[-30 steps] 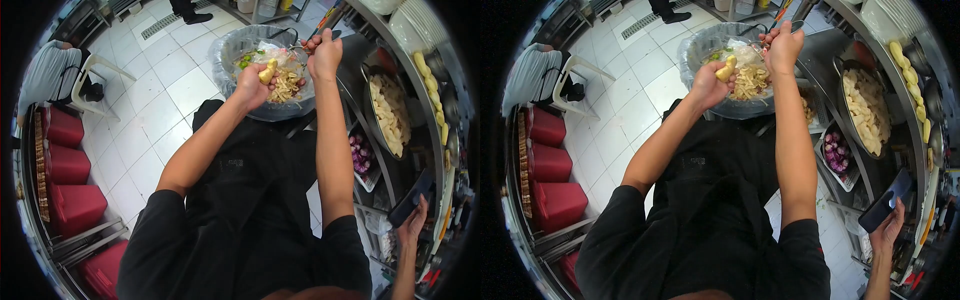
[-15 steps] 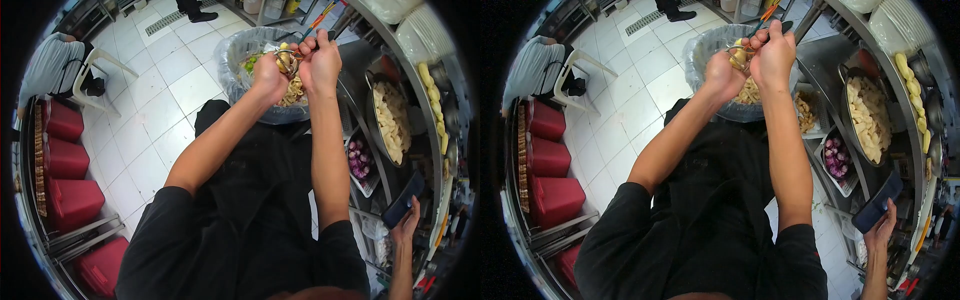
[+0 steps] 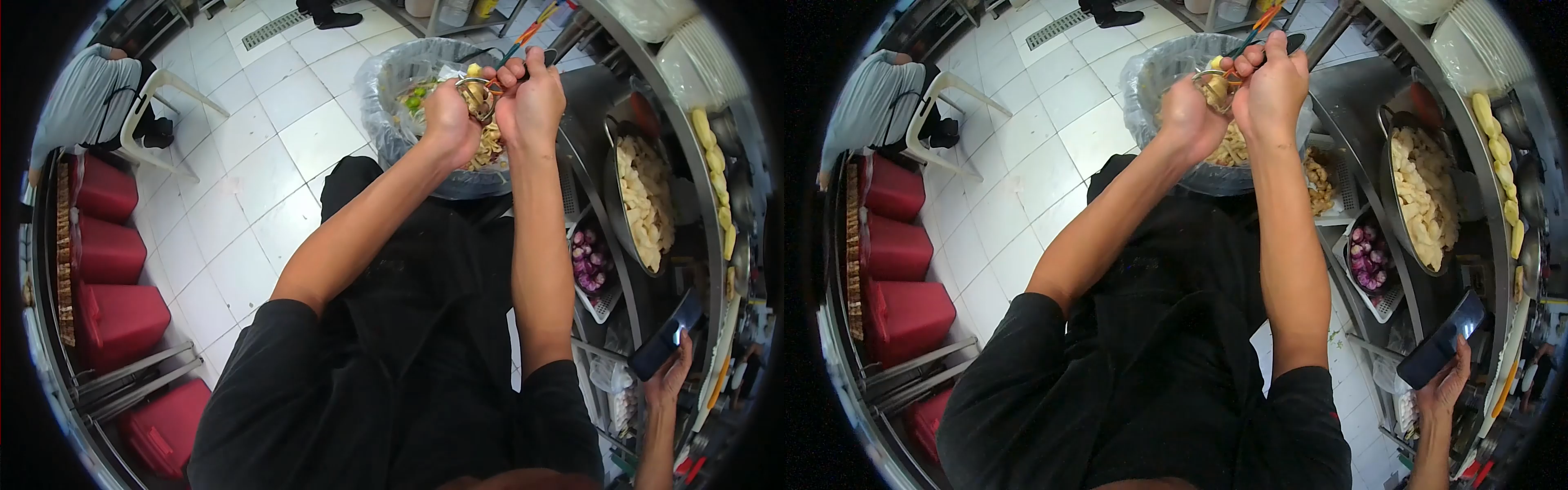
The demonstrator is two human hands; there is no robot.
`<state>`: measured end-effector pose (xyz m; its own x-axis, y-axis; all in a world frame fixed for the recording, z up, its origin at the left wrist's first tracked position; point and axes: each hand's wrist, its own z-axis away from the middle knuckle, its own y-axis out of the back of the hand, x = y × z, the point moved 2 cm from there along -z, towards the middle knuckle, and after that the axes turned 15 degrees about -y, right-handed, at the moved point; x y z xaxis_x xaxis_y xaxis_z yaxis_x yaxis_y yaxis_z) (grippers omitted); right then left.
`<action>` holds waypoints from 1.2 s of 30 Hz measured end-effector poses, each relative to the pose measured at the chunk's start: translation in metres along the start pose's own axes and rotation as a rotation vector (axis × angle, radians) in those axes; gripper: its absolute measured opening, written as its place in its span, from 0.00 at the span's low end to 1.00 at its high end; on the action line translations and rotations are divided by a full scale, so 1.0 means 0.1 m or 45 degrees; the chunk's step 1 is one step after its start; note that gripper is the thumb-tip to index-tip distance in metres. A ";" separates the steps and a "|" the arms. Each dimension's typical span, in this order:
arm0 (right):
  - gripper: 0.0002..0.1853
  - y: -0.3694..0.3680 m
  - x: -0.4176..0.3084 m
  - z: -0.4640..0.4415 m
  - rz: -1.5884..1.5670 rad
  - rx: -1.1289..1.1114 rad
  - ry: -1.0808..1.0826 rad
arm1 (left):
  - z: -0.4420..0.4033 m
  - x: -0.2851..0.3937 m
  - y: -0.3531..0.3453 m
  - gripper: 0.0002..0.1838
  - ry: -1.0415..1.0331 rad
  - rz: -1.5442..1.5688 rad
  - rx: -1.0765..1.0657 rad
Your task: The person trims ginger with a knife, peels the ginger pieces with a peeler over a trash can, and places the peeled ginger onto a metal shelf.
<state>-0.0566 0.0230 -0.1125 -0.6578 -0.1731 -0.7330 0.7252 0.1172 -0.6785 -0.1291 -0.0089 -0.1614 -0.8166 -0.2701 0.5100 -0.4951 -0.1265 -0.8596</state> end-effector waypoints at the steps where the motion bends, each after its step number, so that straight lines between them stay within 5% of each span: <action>1: 0.09 0.00 0.00 -0.01 -0.004 0.001 -0.005 | 0.00 0.00 0.00 0.18 0.000 -0.006 0.004; 9: 0.07 0.09 0.09 -0.16 -0.051 0.102 -0.129 | -0.02 -0.03 0.08 0.16 -0.034 0.009 0.019; 15: 0.08 0.11 0.09 -0.36 0.101 0.259 0.077 | -0.02 -0.08 0.25 0.09 -0.094 -0.180 0.146; 27: 0.09 0.12 0.32 -0.75 0.418 0.072 0.381 | -0.33 -0.07 0.46 0.09 0.192 -0.175 0.018; 31: 0.09 0.18 0.15 -0.67 1.109 0.287 0.981 | -0.19 -0.11 0.41 0.09 0.330 -0.188 0.072; 36: 0.09 0.43 -0.04 -0.76 0.391 0.211 0.361 | -0.07 -0.11 0.46 0.09 0.342 -0.161 -0.122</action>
<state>-0.0383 0.1034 -0.1426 -0.4201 0.1231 -0.8991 0.9031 -0.0406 -0.4275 -0.1453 -0.0056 -0.2064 -0.7898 0.0053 0.6134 -0.6129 -0.0490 -0.7887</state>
